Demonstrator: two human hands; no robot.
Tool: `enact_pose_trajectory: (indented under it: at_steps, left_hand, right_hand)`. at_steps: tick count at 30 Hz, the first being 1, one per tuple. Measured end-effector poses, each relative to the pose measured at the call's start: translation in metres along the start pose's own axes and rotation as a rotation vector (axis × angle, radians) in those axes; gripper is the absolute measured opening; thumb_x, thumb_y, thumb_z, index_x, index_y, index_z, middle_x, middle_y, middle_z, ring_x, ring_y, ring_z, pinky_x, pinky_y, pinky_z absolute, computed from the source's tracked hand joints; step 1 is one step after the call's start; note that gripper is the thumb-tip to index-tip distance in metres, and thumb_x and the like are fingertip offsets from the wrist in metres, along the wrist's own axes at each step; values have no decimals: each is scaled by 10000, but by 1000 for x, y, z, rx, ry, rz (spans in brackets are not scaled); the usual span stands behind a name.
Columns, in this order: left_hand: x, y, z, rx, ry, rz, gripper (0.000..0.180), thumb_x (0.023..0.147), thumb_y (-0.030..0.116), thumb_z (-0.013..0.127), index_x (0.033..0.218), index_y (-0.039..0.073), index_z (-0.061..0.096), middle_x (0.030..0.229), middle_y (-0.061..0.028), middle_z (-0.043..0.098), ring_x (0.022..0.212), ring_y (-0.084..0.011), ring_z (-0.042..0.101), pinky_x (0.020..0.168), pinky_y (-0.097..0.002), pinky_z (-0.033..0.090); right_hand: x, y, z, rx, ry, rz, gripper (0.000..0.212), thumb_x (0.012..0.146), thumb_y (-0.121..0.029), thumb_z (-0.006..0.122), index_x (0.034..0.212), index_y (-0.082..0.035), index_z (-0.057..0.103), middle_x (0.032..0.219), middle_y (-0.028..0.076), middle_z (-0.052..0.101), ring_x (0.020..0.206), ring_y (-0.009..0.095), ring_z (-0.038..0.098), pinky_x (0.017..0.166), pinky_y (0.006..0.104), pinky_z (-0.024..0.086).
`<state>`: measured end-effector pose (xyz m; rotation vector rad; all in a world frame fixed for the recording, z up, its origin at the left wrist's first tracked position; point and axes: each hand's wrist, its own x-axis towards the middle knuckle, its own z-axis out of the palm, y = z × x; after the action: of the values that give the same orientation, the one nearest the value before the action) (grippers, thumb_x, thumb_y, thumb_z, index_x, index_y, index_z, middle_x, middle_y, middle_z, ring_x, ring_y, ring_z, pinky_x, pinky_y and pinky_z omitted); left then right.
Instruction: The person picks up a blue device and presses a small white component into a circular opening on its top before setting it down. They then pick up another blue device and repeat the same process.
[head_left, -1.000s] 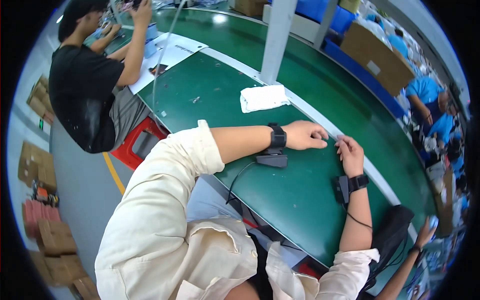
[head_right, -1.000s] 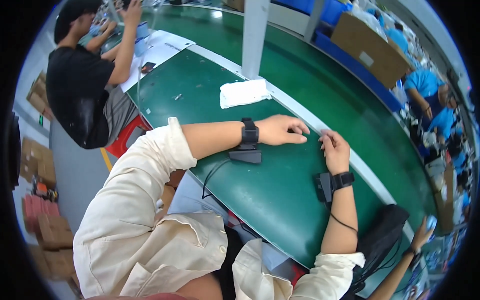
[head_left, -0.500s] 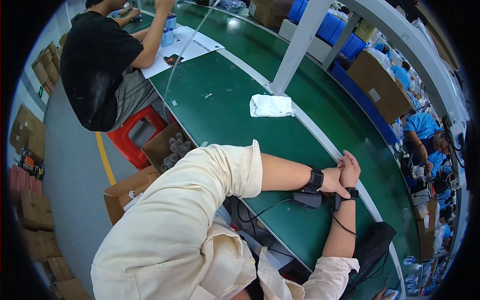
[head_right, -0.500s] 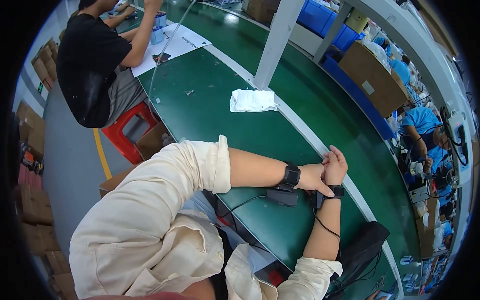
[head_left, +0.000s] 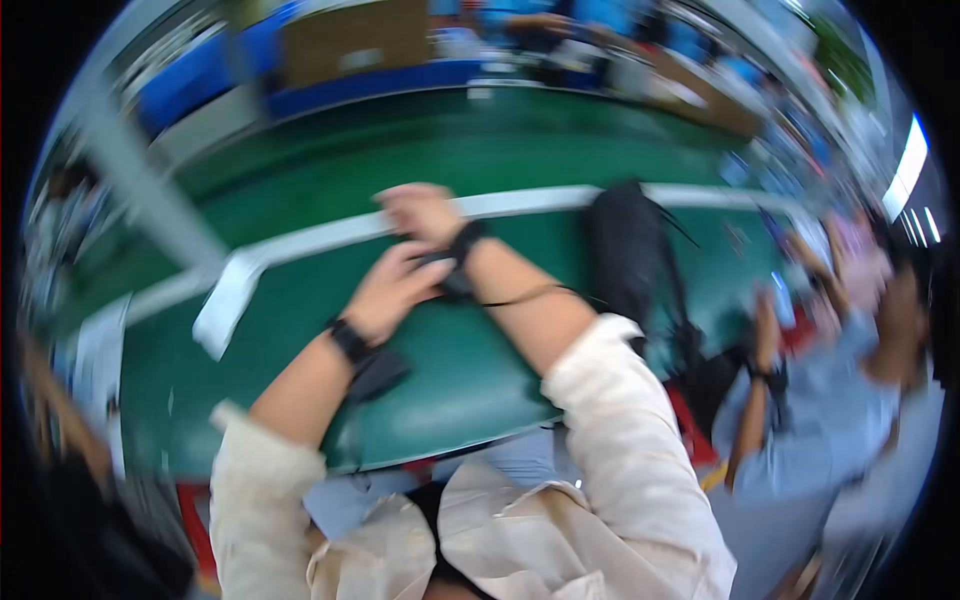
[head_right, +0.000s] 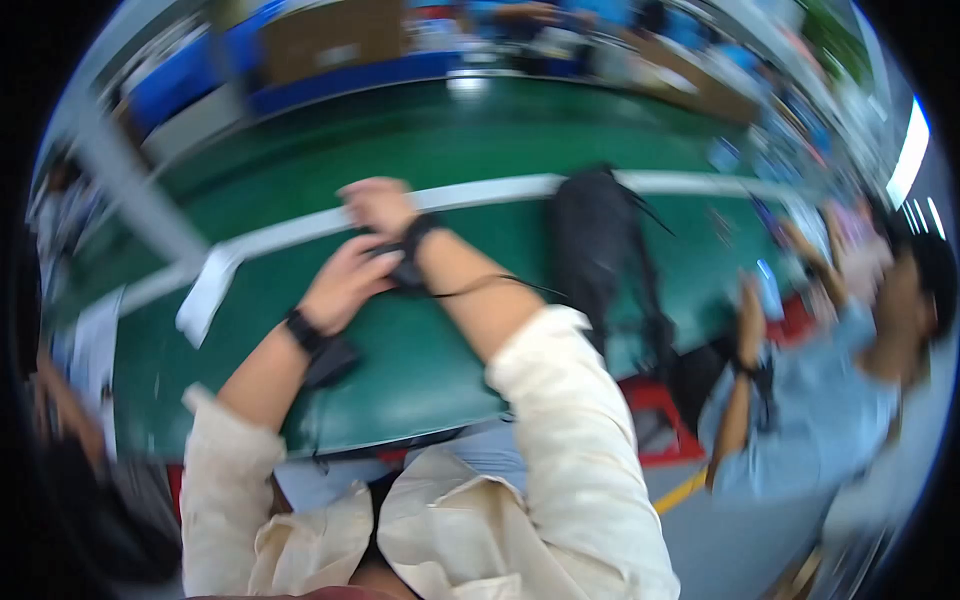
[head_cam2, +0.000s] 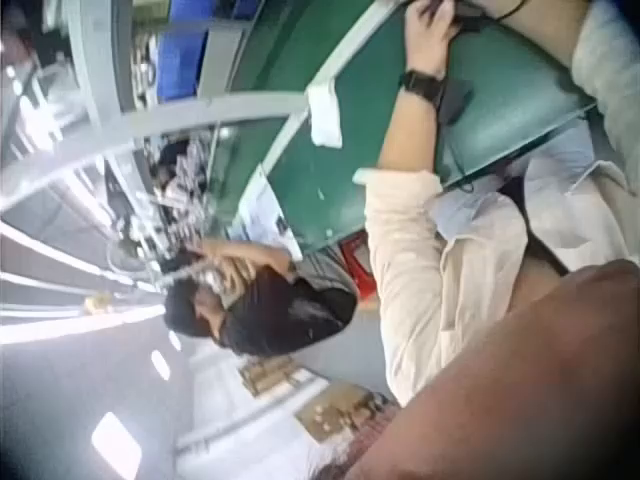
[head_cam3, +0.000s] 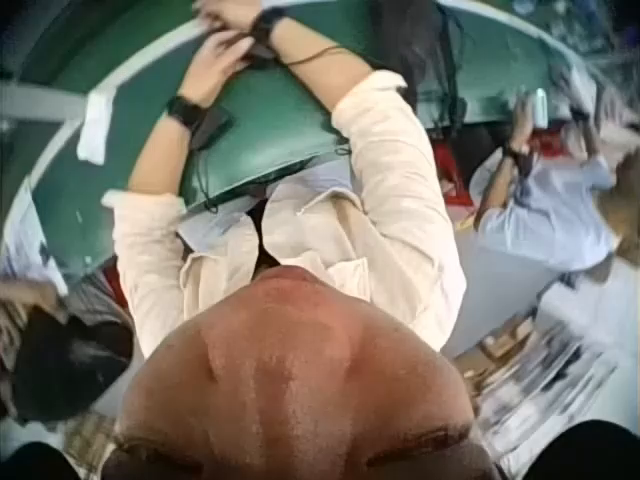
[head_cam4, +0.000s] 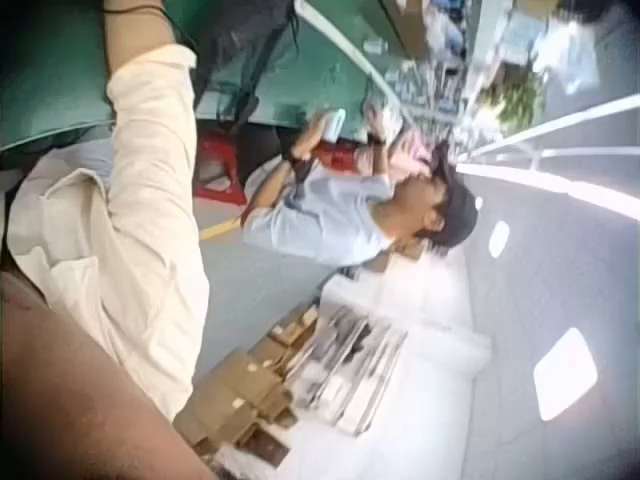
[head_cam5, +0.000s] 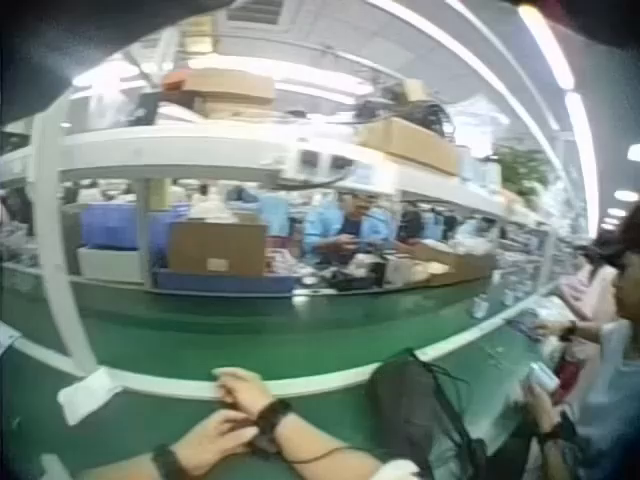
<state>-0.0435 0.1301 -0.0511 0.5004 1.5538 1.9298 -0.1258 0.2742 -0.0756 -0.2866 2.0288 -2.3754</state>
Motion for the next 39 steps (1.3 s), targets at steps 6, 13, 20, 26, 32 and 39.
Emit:
enact_pose_trajectory:
  at_steps: [6, 13, 20, 26, 32, 39]
  left_hand:
    - [5, -5, 9, 5, -86, 1, 319, 910, 159, 589, 1173, 18, 476, 1108, -85, 578, 1015, -165, 578, 876, -331, 480]
    - [-1, 2, 4, -5, -68, 3, 286, 913, 131, 574, 1148, 1, 476, 1089, -94, 593, 991, -167, 592, 868, -330, 482]
    - [1, 1, -2, 18, -97, 17, 271, 924, 146, 551, 1146, 10, 477, 1076, -76, 595, 973, -154, 604, 860, -310, 492]
    - [5, -6, 1, 2, -96, 29, 269, 919, 139, 559, 1140, 8, 480, 1076, -81, 598, 971, -155, 602, 864, -311, 487]
    - [10, -21, -5, 1, -83, 30, 271, 910, 122, 576, 1137, 7, 482, 1078, -83, 602, 976, -154, 594, 859, -309, 479]
    - [17, -28, -3, 1, -101, 39, 276, 906, 126, 584, 1146, 26, 488, 1081, -65, 600, 969, -144, 592, 843, -298, 480]
  right_hand:
    - [-2, 4, -7, -71, -45, -19, 193, 825, -64, 578, 980, 22, 655, 780, 87, 652, 611, 119, 602, 567, 246, 504]
    - [-4, 0, 4, -180, -60, -56, 184, 786, -36, 568, 915, 25, 683, 731, 105, 668, 590, 138, 631, 561, 253, 515]
    - [-7, -8, 7, -276, -81, -38, 186, 827, -54, 561, 958, 20, 671, 791, 102, 669, 627, 126, 618, 582, 246, 513]
    - [-5, 0, 1, -275, -62, -61, 198, 769, -37, 570, 918, 21, 688, 751, 114, 681, 597, 143, 643, 577, 263, 526]
    - [-3, 15, -1, -282, -71, -79, 187, 772, -22, 566, 908, 14, 689, 751, 112, 682, 596, 144, 642, 583, 264, 529]
    - [2, 27, -13, -277, -90, -96, 167, 803, -56, 584, 926, 2, 682, 745, 94, 666, 595, 130, 621, 567, 254, 515]
